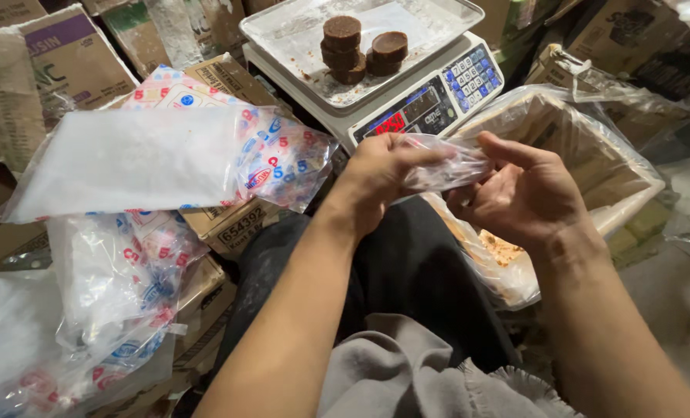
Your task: The person weighs cylindrical brown food items on a digital scale, places them into clear plastic bags, ties the bags, and sets them aside. The process is repeated for multiple items.
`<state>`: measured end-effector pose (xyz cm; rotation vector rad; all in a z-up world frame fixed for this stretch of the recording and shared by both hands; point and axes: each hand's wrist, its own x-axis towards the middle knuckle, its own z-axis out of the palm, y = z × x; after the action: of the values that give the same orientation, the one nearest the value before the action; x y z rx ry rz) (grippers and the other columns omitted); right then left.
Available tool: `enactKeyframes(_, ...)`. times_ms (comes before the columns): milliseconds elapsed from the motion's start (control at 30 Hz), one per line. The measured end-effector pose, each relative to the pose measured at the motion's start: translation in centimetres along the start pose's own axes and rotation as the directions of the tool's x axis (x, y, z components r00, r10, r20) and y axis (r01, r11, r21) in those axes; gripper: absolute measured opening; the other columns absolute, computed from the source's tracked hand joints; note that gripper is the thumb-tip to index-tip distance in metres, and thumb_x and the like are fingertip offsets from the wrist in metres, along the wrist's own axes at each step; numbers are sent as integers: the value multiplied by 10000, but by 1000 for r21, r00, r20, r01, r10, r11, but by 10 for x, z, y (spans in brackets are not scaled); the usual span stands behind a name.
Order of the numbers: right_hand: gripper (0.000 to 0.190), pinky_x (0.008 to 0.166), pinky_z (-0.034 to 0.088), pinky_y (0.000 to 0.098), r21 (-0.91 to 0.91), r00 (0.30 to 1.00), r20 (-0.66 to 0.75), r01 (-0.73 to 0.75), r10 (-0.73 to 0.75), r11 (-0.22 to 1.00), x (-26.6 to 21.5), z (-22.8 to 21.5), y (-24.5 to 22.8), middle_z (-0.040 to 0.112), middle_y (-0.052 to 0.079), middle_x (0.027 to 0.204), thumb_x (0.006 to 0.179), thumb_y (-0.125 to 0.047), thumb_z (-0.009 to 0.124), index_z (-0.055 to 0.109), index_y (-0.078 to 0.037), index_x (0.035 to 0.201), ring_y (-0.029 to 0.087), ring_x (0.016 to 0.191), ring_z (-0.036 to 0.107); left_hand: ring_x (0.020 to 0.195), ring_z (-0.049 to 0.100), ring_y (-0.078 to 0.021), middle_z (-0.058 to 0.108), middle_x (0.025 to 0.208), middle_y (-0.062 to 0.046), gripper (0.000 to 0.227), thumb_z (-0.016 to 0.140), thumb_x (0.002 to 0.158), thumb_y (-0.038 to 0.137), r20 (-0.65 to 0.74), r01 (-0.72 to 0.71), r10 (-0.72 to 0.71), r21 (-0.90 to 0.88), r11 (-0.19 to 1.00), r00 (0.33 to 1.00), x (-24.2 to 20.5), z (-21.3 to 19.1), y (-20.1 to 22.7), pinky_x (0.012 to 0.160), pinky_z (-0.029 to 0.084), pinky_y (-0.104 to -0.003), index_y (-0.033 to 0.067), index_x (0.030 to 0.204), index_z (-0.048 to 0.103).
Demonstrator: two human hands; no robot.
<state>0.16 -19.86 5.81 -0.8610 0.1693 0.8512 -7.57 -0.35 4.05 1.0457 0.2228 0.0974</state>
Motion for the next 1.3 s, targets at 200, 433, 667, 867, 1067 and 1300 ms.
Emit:
enactKeyframes(200,232,645,451,314,-734,951,147,289,-271,615,6,14,21,673,74,835,906,-76,733,759,51,1099,183,716,570,815,704,-303,674,866,-134,280,690,704,79,-251,-237,649,789,567,718,-4,11,-10,757,576,-397,20,953,578)
enactKeyframes(433,486,745,570,352,-707,555,662,239,-503,-666,25,43,39,657,237,1109,695,-275,894,839,-175,1168,309,943,652,1018,711,-300,738,1125,-62,110,678,725,12,-44,-270,677,897,351,734,-22,8,3,819,558,-411,105,741,735)
enactKeyframes(667,368,812,595,320,-822,799,566,567,-203,-57,87,80,-12,772,83,1159,903,-206,780,763,-170,1268,159,957,722,880,742,-311,776,949,-135,269,670,745,93,-371,102,559,886,453,742,-22,-44,37,827,581,-400,163,955,825)
enactKeyframes(867,740,835,606,352,-775,588,602,592,-541,-219,190,112,-3,663,171,1206,764,-206,943,576,-108,1398,247,1013,693,670,779,-213,781,783,-180,307,619,760,94,-421,-6,506,765,644,753,-26,-80,67,738,594,-325,63,1015,786)
enactKeyframes(1067,1025,941,536,511,-681,495,729,457,-472,-573,246,120,22,513,284,1305,717,-190,973,380,-169,1553,477,1123,607,567,723,-199,752,752,-134,366,521,789,39,-507,1,269,469,883,819,-36,-100,82,487,570,-334,25,1068,757)
enactKeyframes(1300,980,913,519,546,-787,646,586,308,-490,-535,250,124,33,457,324,1339,802,-216,924,307,-232,1563,535,1101,590,600,705,-160,769,857,-133,407,521,828,72,-493,-59,247,367,928,834,-36,-125,84,487,571,-302,24,1177,724)
